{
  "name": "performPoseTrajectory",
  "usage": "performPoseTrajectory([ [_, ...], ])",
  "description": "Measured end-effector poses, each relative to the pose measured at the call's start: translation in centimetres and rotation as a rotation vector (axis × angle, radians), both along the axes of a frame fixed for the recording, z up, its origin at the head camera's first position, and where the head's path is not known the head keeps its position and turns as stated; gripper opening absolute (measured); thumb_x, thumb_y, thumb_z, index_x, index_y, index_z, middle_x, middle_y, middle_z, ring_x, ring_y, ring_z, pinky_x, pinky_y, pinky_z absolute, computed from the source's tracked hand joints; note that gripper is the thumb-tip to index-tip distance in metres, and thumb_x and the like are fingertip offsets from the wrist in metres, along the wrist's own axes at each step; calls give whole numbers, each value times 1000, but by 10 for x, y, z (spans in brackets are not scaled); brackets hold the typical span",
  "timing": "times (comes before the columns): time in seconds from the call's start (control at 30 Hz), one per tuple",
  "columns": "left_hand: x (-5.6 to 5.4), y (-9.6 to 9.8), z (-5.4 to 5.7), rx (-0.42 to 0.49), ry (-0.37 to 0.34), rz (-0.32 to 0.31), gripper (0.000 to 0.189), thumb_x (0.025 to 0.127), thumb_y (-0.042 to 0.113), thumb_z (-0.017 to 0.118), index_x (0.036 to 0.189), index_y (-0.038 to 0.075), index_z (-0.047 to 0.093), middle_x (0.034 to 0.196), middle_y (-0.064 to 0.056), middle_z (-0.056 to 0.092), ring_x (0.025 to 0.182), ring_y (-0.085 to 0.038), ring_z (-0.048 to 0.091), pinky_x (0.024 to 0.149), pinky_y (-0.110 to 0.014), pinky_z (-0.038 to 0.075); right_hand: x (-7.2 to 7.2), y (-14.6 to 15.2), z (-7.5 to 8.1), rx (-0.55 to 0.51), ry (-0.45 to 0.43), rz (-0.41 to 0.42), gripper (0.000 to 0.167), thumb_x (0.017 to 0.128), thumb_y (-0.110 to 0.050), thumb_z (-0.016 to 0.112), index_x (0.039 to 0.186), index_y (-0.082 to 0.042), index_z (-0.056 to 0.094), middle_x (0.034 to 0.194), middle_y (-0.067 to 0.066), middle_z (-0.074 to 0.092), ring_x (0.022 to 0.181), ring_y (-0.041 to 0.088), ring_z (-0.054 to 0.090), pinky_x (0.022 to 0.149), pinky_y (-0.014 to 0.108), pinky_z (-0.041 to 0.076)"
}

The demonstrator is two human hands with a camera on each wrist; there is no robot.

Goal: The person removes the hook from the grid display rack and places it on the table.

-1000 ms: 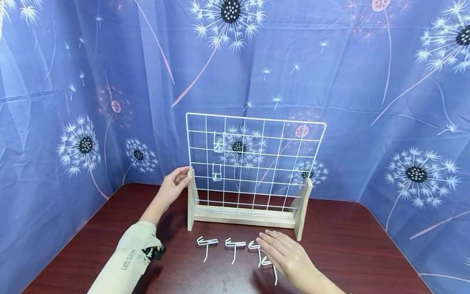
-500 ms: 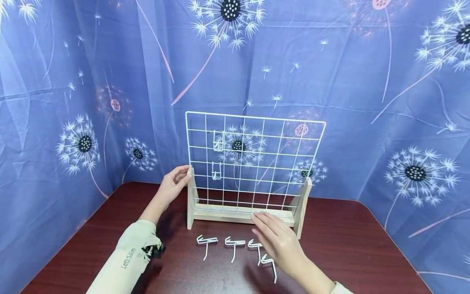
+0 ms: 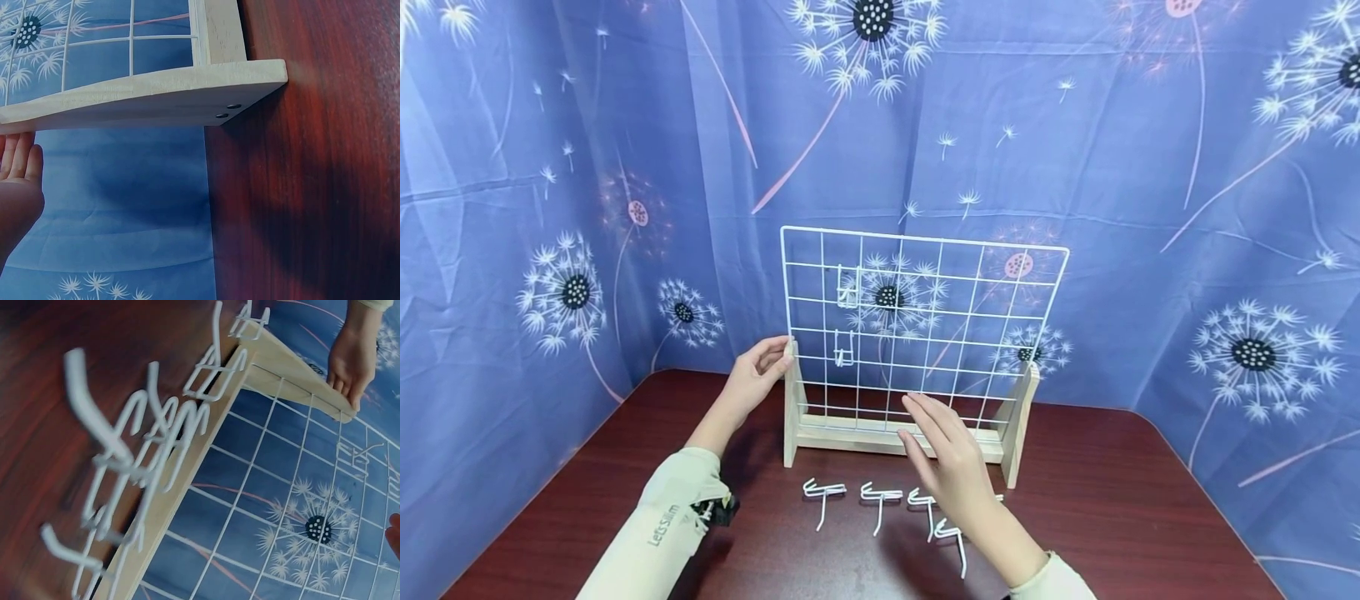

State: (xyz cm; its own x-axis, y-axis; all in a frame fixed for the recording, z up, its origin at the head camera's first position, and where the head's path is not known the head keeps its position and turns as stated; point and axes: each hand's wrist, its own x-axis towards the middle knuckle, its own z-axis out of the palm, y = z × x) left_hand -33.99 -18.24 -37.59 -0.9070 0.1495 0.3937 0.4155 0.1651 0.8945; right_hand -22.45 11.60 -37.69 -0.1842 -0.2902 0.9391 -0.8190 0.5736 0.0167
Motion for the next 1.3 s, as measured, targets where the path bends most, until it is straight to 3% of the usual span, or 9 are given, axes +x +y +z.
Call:
performPoseTrajectory([
  [0.2, 2, 2, 2, 17, -1, -5, 44, 97, 10, 58, 137, -6, 46, 131, -28, 54, 114, -19, 53, 87, -12, 45, -10, -12, 2, -74, -83, 15, 37, 96, -19, 61, 125, 5, 59, 123, 16, 61, 110, 31, 57, 102, 29, 41],
  [0.43, 1, 1, -1, 22, -3, -1, 46, 97, 13, 59, 137, -4, 47, 132, -25, 54, 119, -29, 51, 88, -12, 44, -20, -28, 11, -134, -149, 20, 47, 86, -8, 71, 129, 2, 57, 123, 18, 60, 114, 32, 56, 102, 32, 42],
  [0.7, 2, 1, 0, 27, 2, -5, 46, 97, 12, 59, 137, -5, 45, 132, -27, 53, 116, -21, 52, 87, -12, 44, -36, -43, 18, -171, -182, -11, 50, 81, -7, 76, 128, 2, 58, 124, 17, 61, 114, 30, 57, 99, 36, 46],
  [1.0, -1, 0, -5, 46, 30, 1, 43, 96, 9, 59, 135, -6, 48, 129, -28, 54, 104, -2, 54, 87, -12, 46, -53, -55, 17, -190, -208, -18, 57, 77, -11, 81, 128, 0, 58, 124, 17, 61, 115, 31, 56, 97, 40, 47],
  [1.3, -4, 1, -4, 46, 33, -10, 43, 96, 10, 59, 135, -5, 48, 129, -27, 54, 102, 1, 55, 86, -13, 47, -64, -65, 18, -183, -280, 8, 64, 75, -16, 84, 129, 3, 56, 128, 16, 59, 121, 29, 52, 103, 38, 43],
])
